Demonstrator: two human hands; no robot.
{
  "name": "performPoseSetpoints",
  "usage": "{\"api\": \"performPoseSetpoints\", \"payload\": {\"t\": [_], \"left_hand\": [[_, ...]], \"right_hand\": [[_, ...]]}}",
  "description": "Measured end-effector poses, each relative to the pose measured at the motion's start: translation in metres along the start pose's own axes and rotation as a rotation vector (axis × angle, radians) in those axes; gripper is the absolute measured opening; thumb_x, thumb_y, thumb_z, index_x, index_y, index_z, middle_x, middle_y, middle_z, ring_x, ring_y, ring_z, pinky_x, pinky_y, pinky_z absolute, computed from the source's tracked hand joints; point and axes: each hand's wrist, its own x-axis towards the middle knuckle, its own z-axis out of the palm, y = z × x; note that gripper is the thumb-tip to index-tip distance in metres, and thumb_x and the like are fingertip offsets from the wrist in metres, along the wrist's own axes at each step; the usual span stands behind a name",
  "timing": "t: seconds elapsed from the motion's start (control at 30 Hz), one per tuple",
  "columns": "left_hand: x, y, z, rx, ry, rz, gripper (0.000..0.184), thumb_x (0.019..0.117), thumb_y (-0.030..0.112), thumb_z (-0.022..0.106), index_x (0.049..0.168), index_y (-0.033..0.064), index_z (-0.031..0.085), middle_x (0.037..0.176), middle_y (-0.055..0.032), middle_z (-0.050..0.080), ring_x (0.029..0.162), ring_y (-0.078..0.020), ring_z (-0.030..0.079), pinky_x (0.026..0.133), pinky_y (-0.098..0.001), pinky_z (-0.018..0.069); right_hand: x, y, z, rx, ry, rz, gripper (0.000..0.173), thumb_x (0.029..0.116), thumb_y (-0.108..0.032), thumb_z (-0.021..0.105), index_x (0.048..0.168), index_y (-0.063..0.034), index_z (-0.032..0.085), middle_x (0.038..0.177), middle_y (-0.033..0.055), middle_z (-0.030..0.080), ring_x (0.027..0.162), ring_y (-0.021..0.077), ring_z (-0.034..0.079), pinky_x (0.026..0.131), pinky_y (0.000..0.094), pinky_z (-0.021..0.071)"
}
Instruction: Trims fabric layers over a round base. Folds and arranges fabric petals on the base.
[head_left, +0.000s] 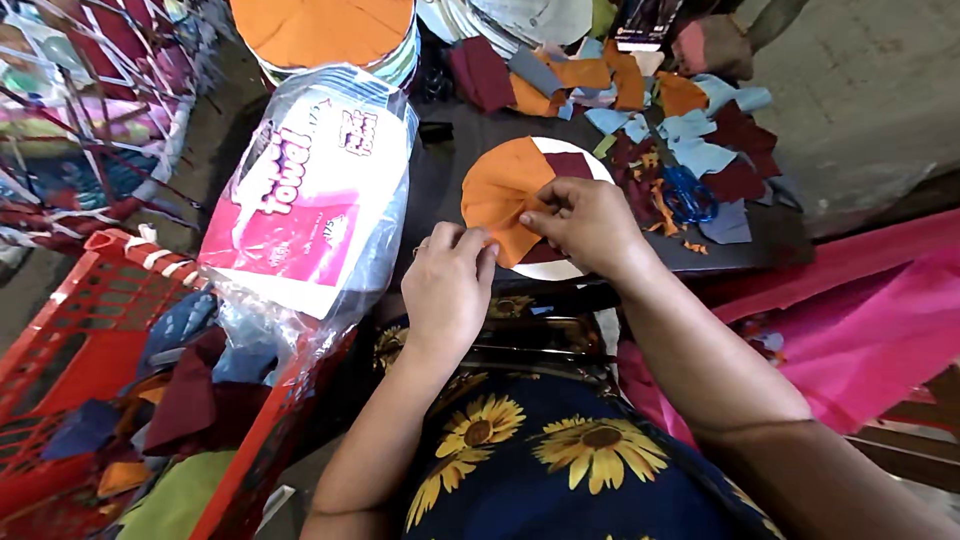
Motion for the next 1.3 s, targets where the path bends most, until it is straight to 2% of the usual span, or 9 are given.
{"api": "performPoseSetpoints", "payload": {"t": [0.3, 0.43, 0.53, 0.63, 0.77, 0.87, 0.93, 1.1, 1.3], "left_hand": [[0.003, 0.002, 0.000, 0.068, -0.080, -0.001, 0.018, 0.0952, 0.023, 0.072, 0.107, 0.0100, 0.076, 0.105, -0.0147, 0.069, 0.095, -0.0332, 0.068, 0.074, -0.0484, 0.0553], [0.005, 0.002, -0.002, 0.075, -0.111, -0.018, 0.018, 0.0959, 0.024, 0.072, 0.108, 0.0111, 0.076, 0.107, -0.0145, 0.069, 0.096, -0.0339, 0.068, 0.074, -0.0488, 0.0553], [0.006, 0.004, -0.005, 0.038, -0.125, -0.061, 0.024, 0.0972, 0.024, 0.070, 0.115, 0.0093, 0.073, 0.110, -0.0160, 0.069, 0.098, -0.0349, 0.068, 0.076, -0.0515, 0.0554], [0.008, 0.007, -0.007, -0.006, -0.011, -0.049, 0.029, 0.1004, 0.024, 0.064, 0.122, 0.0061, 0.070, 0.112, -0.0177, 0.069, 0.098, -0.0353, 0.067, 0.081, -0.0522, 0.0546], [0.023, 0.018, -0.001, 0.014, -0.067, 0.108, 0.035, 0.1046, 0.021, 0.054, 0.133, 0.0025, 0.064, 0.135, -0.0184, 0.063, 0.125, -0.0379, 0.059, 0.102, -0.0555, 0.0472], [0.040, 0.027, 0.016, 0.097, -0.268, 0.211, 0.052, 0.1093, 0.033, 0.042, 0.151, 0.0025, 0.047, 0.160, -0.0187, 0.040, 0.151, -0.0383, 0.031, 0.122, -0.0570, 0.0243], [0.051, 0.028, 0.027, 0.155, -0.343, 0.227, 0.059, 0.1101, 0.040, 0.037, 0.157, 0.0035, 0.038, 0.166, -0.0188, 0.028, 0.155, -0.0387, 0.019, 0.124, -0.0590, 0.0142], [0.060, 0.024, 0.041, 0.274, -0.501, 0.166, 0.065, 0.1104, 0.047, 0.028, 0.161, 0.0062, 0.028, 0.169, -0.0171, 0.020, 0.158, -0.0369, 0.010, 0.124, -0.0616, 0.0040], [0.057, 0.020, 0.040, 0.193, -0.442, 0.148, 0.068, 0.1096, 0.050, 0.026, 0.162, 0.0068, 0.028, 0.169, -0.0156, 0.022, 0.158, -0.0351, 0.012, 0.124, -0.0606, 0.0033]], "right_hand": [[-0.004, 0.000, -0.001, -0.124, 0.075, -0.027, 0.016, 0.0990, -0.016, 0.068, 0.106, -0.0012, 0.069, 0.084, 0.0104, 0.068, 0.072, 0.0200, 0.063, 0.068, 0.0414, 0.0527], [-0.004, 0.002, 0.002, -0.204, 0.099, -0.038, 0.024, 0.0957, -0.015, 0.072, 0.112, 0.0011, 0.068, 0.101, 0.0185, 0.066, 0.086, 0.0338, 0.066, 0.074, 0.0546, 0.0534], [-0.011, 0.004, -0.002, -0.201, 0.174, -0.070, 0.030, 0.0983, -0.018, 0.069, 0.121, 0.0017, 0.064, 0.114, 0.0213, 0.064, 0.089, 0.0348, 0.066, 0.075, 0.0533, 0.0546], [-0.030, 0.019, -0.005, -0.172, 0.319, -0.207, 0.024, 0.1004, -0.016, 0.064, 0.116, 0.0029, 0.065, 0.107, 0.0203, 0.065, 0.081, 0.0290, 0.065, 0.068, 0.0441, 0.0547], [-0.056, 0.053, 0.011, -0.270, 0.500, -0.517, 0.016, 0.0946, -0.012, 0.062, 0.096, 0.0004, 0.072, 0.093, 0.0172, 0.070, 0.087, 0.0305, 0.068, 0.076, 0.0429, 0.0571], [-0.068, 0.076, 0.029, -0.376, 0.552, -0.677, 0.019, 0.1014, -0.019, 0.058, 0.099, -0.0081, 0.073, 0.096, 0.0126, 0.071, 0.094, 0.0294, 0.067, 0.084, 0.0409, 0.0539], [-0.073, 0.083, 0.037, -0.424, 0.555, -0.697, 0.020, 0.1046, -0.022, 0.055, 0.107, -0.0108, 0.072, 0.102, 0.0116, 0.073, 0.097, 0.0284, 0.068, 0.085, 0.0408, 0.0534], [-0.075, 0.088, 0.039, -0.442, 0.552, -0.718, 0.018, 0.1047, -0.017, 0.055, 0.110, -0.0097, 0.071, 0.102, 0.0117, 0.072, 0.095, 0.0281, 0.068, 0.084, 0.0394, 0.0538], [-0.073, 0.088, 0.037, -0.434, 0.554, -0.759, 0.018, 0.1032, -0.011, 0.054, 0.109, -0.0110, 0.070, 0.100, 0.0103, 0.072, 0.095, 0.0275, 0.068, 0.086, 0.0393, 0.0532]]}}
